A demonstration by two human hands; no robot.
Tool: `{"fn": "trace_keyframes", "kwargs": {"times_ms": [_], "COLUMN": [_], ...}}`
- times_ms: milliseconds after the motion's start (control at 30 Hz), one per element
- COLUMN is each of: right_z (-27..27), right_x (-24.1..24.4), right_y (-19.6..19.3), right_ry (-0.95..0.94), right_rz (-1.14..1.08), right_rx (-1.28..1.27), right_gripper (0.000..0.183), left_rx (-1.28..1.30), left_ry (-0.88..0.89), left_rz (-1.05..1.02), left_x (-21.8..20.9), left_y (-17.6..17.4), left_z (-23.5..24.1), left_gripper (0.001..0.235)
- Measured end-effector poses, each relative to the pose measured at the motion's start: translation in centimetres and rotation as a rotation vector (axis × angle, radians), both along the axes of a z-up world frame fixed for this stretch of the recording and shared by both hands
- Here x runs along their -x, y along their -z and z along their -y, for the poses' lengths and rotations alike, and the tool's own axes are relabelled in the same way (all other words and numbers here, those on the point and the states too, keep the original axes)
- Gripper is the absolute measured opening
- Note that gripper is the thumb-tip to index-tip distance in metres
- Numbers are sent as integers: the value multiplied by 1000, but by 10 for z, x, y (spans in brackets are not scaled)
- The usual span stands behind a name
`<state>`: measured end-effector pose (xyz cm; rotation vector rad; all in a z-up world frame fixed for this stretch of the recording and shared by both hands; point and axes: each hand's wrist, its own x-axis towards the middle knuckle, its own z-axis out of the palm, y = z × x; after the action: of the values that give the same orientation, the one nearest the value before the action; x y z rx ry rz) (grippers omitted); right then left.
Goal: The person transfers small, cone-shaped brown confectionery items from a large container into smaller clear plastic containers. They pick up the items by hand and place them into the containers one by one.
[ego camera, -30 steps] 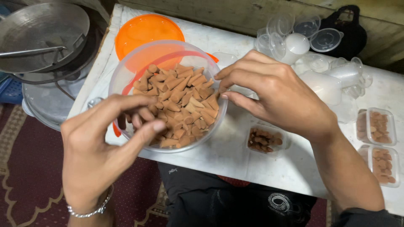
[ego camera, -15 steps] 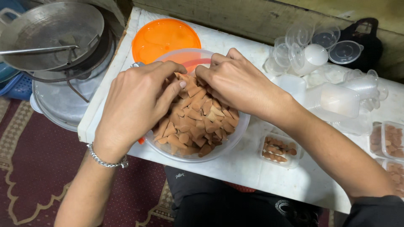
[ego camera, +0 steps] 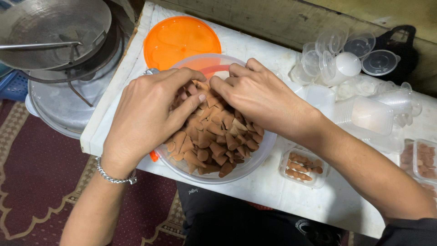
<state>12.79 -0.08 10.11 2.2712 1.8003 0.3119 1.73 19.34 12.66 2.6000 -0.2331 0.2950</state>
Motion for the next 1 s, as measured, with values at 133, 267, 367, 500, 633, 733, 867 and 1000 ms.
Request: {"fn": "trace_keyframes", "kwargs": {"times_ms": [133,267,367,500,633,733,867,1000], "right_z": [3,8,14,24,26,24,18,7], "right_x": [2,3,2,1,2,2,-3,-5], "right_y": [-4,-17,-36,-53,-53,-50,-28,-1], "right_ry": [-16,18,22,40,7,-2,106,126], "right_rz": [-34,-265,-543,-768,-758,-752,-411,126], "right_rx": [-26,-46,-151,-322,-369,-432,-222,49], "right_gripper": [27,10,3,13,15,16,20,26], "left_rx": [0,-30,-30,19,141,162,90,123], "left_ry": [13,32,67,95,127,88,-23,-100], "left_rz": [4,57,84,119,170,203,278,252], "left_x": [-1,-1,0,2,7,15,26,34], "left_y": [2,4,0,-2,-7,-10,-12,-11], "left_z": [1,3,7,14,18,16,9,7], "left_gripper": [17,26,36,36,19,19,22,31]}}
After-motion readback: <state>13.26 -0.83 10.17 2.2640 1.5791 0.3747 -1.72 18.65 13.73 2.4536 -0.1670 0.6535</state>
